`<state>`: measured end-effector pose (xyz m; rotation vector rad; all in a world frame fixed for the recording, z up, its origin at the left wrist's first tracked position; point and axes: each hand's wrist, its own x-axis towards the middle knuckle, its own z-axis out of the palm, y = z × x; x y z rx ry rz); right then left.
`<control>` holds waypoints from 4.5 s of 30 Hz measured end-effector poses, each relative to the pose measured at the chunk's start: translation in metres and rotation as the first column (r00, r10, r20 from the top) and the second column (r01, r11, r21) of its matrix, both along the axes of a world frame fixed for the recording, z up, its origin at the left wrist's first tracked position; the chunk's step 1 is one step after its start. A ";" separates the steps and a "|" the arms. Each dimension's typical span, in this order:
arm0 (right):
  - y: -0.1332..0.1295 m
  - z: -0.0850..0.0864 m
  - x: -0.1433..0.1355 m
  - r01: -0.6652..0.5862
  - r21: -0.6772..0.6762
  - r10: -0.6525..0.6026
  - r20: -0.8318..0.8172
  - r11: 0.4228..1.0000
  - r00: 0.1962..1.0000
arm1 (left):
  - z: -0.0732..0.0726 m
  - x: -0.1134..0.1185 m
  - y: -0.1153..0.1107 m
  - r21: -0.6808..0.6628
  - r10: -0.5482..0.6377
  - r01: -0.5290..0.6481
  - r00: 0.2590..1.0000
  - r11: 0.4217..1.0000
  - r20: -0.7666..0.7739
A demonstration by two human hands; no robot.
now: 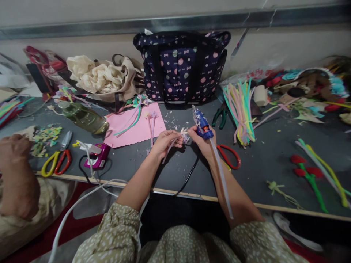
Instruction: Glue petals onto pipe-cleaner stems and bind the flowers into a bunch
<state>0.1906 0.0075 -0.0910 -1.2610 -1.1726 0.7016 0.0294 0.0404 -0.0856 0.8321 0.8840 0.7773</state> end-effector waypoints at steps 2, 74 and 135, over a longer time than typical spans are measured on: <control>0.000 0.000 0.001 -0.006 -0.005 0.006 -0.001 1.000 1.000 | 0.001 0.000 0.000 -0.004 -0.005 0.005 1.000 1.000 -0.012; -0.016 -0.005 -0.014 -0.328 -0.217 0.308 -0.123 0.919 0.944 | 0.001 -0.007 0.005 0.109 0.360 -0.378 0.920 0.919 0.155; -0.018 0.013 -0.018 -0.222 -0.313 0.274 0.134 0.924 0.952 | 0.001 -0.006 0.004 0.195 0.397 -0.422 0.905 0.886 0.154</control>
